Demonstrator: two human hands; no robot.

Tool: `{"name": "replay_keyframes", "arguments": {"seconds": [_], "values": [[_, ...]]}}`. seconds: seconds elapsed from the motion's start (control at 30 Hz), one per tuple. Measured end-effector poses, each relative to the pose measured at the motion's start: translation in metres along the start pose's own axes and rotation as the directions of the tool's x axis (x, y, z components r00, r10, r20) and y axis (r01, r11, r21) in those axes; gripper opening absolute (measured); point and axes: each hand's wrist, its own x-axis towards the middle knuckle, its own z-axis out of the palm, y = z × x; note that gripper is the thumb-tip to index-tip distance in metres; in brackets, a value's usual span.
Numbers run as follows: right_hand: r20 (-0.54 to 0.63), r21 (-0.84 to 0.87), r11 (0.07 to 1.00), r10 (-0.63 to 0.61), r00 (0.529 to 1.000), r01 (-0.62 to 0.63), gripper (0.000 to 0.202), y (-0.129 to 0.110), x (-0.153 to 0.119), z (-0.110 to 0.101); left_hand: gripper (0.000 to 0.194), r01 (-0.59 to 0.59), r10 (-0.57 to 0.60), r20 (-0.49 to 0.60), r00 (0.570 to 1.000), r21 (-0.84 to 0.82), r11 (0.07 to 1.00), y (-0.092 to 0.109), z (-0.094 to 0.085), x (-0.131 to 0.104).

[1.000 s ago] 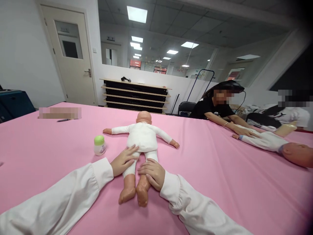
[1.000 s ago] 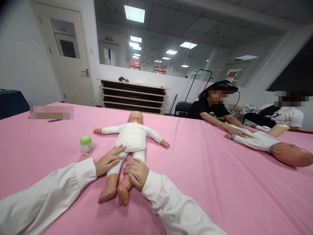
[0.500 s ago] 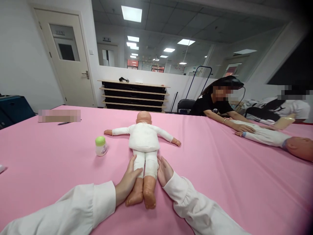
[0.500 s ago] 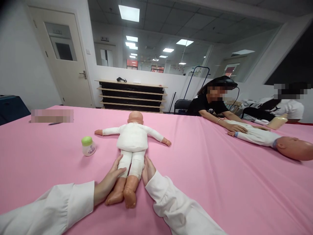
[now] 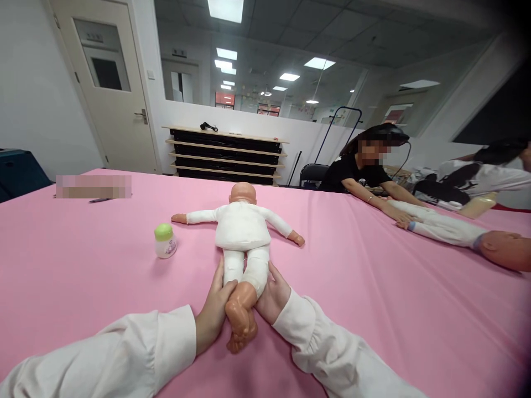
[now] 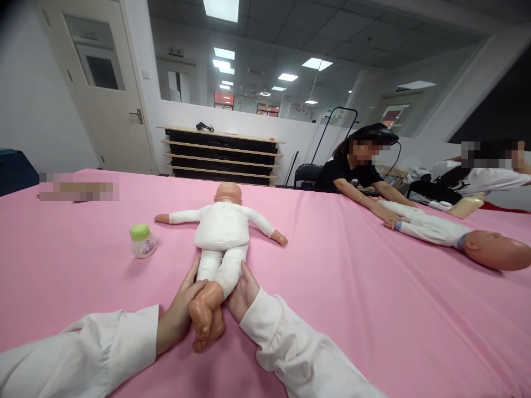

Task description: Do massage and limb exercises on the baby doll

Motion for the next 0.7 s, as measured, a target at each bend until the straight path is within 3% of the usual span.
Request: {"name": "replay_keyframes", "arguments": {"seconds": [0.17, 0.37, 0.53, 0.7], "values": [[-0.039, 0.174, 0.978, 0.121, 0.992, -0.112, 0.064, -0.003, -0.010, -0.002, 0.061, 0.015, -0.014, 0.002, 1.000, -0.072, 0.997, 0.015, 0.000, -0.011], [0.137, 0.178, 0.976, 0.102, 0.985, -0.126, 0.078, 0.002, -0.017, 0.003, 0.065, 0.017, -0.030, -0.055, 0.998, -0.217, 0.976, 0.026, -0.004, -0.017], [0.253, 0.143, 0.969, 0.162, 0.954, -0.202, 0.090, 0.013, -0.023, 0.006, 0.064, 0.021, -0.032, -0.081, 0.996, -0.139, 0.990, 0.021, -0.007, -0.017], [0.171, 0.212, 0.928, 0.275, 0.946, -0.308, 0.073, 0.013, -0.023, 0.004, 0.057, 0.047, -0.054, -0.125, 0.991, -0.055, 0.997, 0.019, -0.008, -0.012]]}}
